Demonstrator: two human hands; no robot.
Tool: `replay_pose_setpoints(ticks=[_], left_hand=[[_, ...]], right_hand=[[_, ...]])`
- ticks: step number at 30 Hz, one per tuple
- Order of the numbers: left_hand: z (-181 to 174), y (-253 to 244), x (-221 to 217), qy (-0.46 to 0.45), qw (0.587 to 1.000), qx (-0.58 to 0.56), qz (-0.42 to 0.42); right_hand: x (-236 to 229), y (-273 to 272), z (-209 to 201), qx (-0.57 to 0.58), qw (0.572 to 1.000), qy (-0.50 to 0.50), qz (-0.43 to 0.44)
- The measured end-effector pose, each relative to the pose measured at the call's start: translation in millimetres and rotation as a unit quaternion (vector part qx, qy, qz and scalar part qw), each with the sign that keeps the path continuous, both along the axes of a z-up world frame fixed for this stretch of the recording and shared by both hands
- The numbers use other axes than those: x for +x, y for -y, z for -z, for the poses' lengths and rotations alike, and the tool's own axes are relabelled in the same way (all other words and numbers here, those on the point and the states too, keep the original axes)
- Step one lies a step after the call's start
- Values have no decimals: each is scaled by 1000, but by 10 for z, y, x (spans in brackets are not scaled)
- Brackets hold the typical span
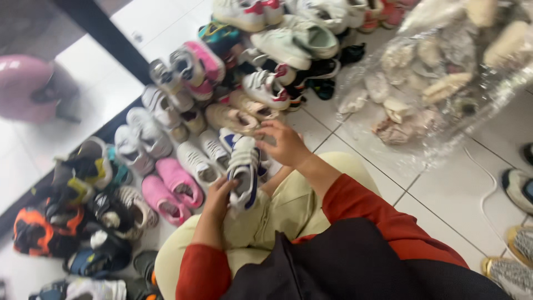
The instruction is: The person wipes a shoe with a cloth and stuffs the inside with crumpled newspaper taken from a plastic bag.
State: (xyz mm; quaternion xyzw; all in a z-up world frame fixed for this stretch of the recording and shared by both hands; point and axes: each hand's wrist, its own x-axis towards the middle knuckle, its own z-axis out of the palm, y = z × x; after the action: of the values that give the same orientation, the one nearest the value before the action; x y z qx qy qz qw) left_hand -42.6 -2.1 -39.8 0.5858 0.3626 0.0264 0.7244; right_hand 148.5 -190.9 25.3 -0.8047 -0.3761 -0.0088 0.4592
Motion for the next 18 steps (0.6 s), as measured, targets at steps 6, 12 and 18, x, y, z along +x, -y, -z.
replay_pose_setpoints(ticks=[6,12,18], left_hand=[[51,384,-259,31,960,-140,240],[212,656,-292,-139,961,-124,203],[526,477,-321,-164,959,-193,128]], right_hand=[[849,1187,8,0,985,55,164],[1423,2445,276,-180,920,-102,332],[1716,2952,564,-205,857,-244,405]])
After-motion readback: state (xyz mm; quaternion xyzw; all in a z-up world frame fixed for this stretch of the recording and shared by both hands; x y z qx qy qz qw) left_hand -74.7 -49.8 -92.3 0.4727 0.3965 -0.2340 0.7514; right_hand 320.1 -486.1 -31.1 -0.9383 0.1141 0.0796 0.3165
